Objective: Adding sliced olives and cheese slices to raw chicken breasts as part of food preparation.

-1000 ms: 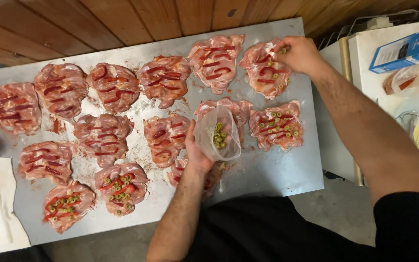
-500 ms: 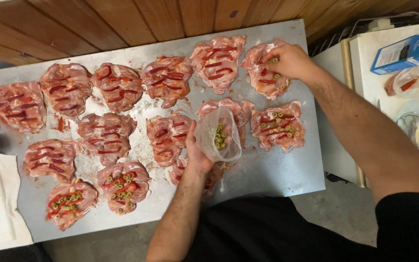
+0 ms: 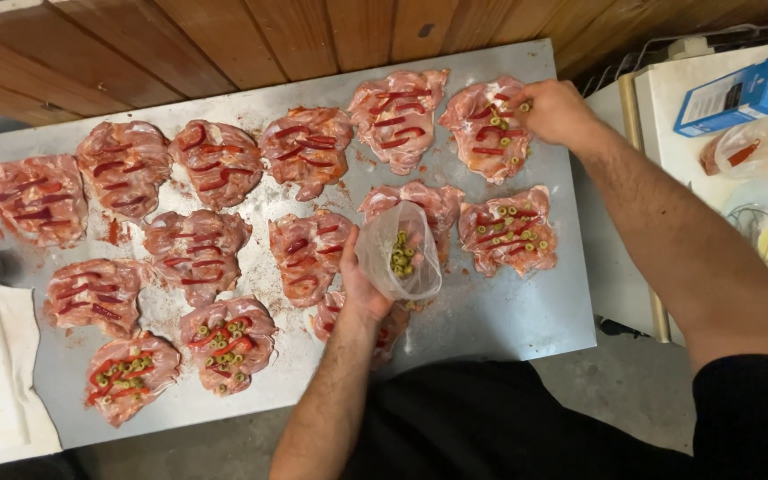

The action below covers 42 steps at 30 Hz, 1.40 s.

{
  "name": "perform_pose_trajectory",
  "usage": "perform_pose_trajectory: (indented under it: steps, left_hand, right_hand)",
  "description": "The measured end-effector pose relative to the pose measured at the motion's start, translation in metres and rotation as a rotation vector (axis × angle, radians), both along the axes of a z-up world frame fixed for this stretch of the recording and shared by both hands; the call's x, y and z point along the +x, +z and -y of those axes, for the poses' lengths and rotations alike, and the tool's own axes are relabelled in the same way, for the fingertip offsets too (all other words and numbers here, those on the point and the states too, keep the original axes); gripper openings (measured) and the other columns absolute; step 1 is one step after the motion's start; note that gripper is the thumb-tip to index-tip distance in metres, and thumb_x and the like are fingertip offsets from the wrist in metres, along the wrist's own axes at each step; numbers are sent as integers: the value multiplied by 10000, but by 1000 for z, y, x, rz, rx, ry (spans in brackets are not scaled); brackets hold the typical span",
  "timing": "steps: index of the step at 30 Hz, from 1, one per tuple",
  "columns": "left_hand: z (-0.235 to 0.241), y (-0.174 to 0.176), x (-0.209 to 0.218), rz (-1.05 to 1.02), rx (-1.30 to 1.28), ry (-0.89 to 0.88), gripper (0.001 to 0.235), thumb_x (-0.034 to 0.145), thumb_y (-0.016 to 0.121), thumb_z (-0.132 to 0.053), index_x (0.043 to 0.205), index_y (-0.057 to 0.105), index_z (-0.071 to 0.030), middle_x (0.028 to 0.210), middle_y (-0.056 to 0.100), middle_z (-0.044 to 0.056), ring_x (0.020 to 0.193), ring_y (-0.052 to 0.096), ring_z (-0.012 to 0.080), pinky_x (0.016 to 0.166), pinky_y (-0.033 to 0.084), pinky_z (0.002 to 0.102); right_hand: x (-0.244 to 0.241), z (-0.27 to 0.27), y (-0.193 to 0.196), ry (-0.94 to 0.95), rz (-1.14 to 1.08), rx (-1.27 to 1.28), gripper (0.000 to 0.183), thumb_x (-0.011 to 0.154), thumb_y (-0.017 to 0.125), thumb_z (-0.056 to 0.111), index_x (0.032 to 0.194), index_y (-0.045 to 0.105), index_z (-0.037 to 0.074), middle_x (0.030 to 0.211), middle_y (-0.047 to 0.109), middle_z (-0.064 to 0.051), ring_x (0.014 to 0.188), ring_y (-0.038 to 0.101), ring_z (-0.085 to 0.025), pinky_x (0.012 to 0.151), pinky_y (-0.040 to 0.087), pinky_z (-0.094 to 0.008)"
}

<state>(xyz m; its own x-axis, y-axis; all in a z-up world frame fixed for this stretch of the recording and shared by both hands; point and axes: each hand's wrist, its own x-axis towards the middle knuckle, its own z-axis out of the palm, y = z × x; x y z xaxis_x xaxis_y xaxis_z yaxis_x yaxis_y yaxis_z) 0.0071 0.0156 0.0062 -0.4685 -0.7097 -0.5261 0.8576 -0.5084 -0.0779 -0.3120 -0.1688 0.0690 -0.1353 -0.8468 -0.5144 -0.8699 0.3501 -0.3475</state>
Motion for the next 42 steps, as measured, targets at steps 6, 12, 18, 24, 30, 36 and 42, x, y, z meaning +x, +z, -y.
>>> perform_pose_trajectory:
  steps: [6,12,18,24,30,36,42]
  left_hand:
    - [6,-8,0,99,145,-54,625,857,644,-636,1177,726,-105,1220,704,235,1090,696,467,851,601,623]
    - [4,5,0,102,142,-42,590,866,636,-628,1158,732,-124,1212,703,229,1081,697,467,848,606,607]
    - [-3,4,0,36,4,-9,756,932,555,-574,1491,508,-68,1298,623,251,1040,691,363,757,626,472]
    - [-3,10,1,30,-39,-5,752,939,558,-568,1502,492,-74,1295,608,265,1030,688,360,759,633,470]
    - [-1,13,4,-5,14,10,812,944,558,-603,1514,470,-32,1303,607,276,1027,694,381,744,640,479]
    - [-1,8,4,-12,26,9,776,974,494,-596,1536,450,-62,1344,579,284,1052,681,394,787,619,499]
    - [-2,11,5,22,35,7,793,961,511,-598,1531,448,-51,1306,599,282,1031,690,386,740,638,476]
  right_hand:
    - [9,-19,-15,260,0,-114,370,777,818,404,1130,798,295,1028,789,-108,1074,710,-375,957,559,-467]
    - [-31,0,-59,284,-102,-161,266,852,768,396,1117,789,383,1019,779,-64,1065,706,-342,917,565,-478]
    - [9,-1,10,-17,96,-33,281,995,642,65,1262,714,107,1257,705,-109,986,687,-225,926,562,-373]
    - [-8,11,-17,-100,146,-104,456,878,520,-82,1190,757,151,1255,715,-39,1035,680,-176,778,595,-304]
    - [2,18,-14,5,109,-118,530,849,537,-58,1316,706,130,1297,689,-114,1097,664,-244,941,530,-303]
    - [24,11,1,19,151,-202,157,998,666,49,1130,745,79,1117,742,-98,802,679,-165,765,596,-318]
    - [29,9,-18,-25,234,-160,146,961,691,74,1054,765,160,1043,771,-3,875,700,-119,710,584,-292]
